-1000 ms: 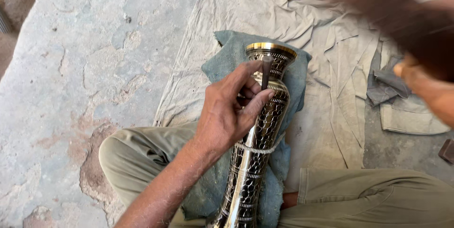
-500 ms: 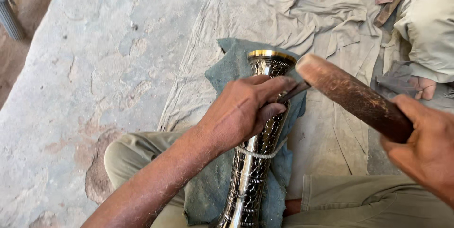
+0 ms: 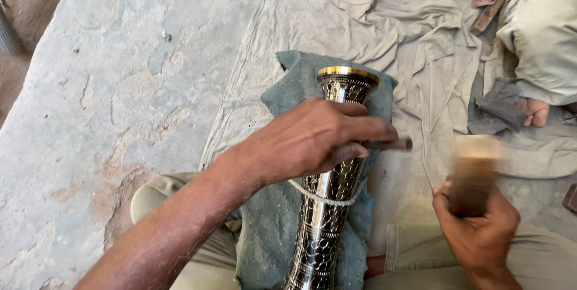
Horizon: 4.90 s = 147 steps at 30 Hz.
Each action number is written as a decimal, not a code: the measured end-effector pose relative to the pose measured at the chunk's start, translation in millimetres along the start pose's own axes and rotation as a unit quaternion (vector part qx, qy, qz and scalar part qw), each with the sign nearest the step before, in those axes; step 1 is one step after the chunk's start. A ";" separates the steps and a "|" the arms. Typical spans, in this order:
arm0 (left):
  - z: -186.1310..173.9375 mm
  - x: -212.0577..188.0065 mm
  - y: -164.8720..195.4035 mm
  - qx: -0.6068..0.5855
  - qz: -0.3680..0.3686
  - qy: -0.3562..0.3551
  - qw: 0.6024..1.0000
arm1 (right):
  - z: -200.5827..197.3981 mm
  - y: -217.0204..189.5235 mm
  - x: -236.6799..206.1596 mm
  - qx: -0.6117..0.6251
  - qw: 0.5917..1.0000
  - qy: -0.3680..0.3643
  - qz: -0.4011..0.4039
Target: The person sits on the floor and uses a chisel and wooden mallet to engrave decorative patterns into a metal vase. The vase is wrapped with a rope and placed on a cloth for stability. The person repeatedly strikes the chisel to create intricate designs on the vase surface.
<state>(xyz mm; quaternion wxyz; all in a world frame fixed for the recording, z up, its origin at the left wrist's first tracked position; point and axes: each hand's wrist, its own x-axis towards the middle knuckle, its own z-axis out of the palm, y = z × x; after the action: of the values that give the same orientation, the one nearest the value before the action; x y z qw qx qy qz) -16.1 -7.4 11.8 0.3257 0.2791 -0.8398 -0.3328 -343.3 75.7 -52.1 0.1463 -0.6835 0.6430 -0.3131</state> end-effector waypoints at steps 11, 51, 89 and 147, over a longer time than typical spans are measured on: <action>38.2 -40.9 1.2 -0.085 -0.182 0.312 0.929 | -55.2 -63.2 98.4 -0.066 0.990 -0.118 -0.041; 35.2 -31.2 15.9 -0.006 -0.176 0.256 0.951 | -61.7 -12.6 114.7 -0.017 0.988 -0.147 -0.034; 24.5 -36.1 -13.2 -0.036 -0.109 0.178 0.977 | -56.0 20.6 31.3 -0.108 0.982 -0.106 0.117; 153.1 -152.5 82.2 -0.411 -0.115 0.240 0.872 | 67.8 1.9 -129.3 0.526 0.722 -0.312 0.324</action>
<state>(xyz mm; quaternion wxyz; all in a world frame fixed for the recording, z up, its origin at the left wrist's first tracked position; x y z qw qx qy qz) -52.6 206.2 -69.0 0.5624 0.2859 -0.4851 -0.6056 -300.0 187.2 -135.8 0.7671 -0.3059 0.4750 -0.3041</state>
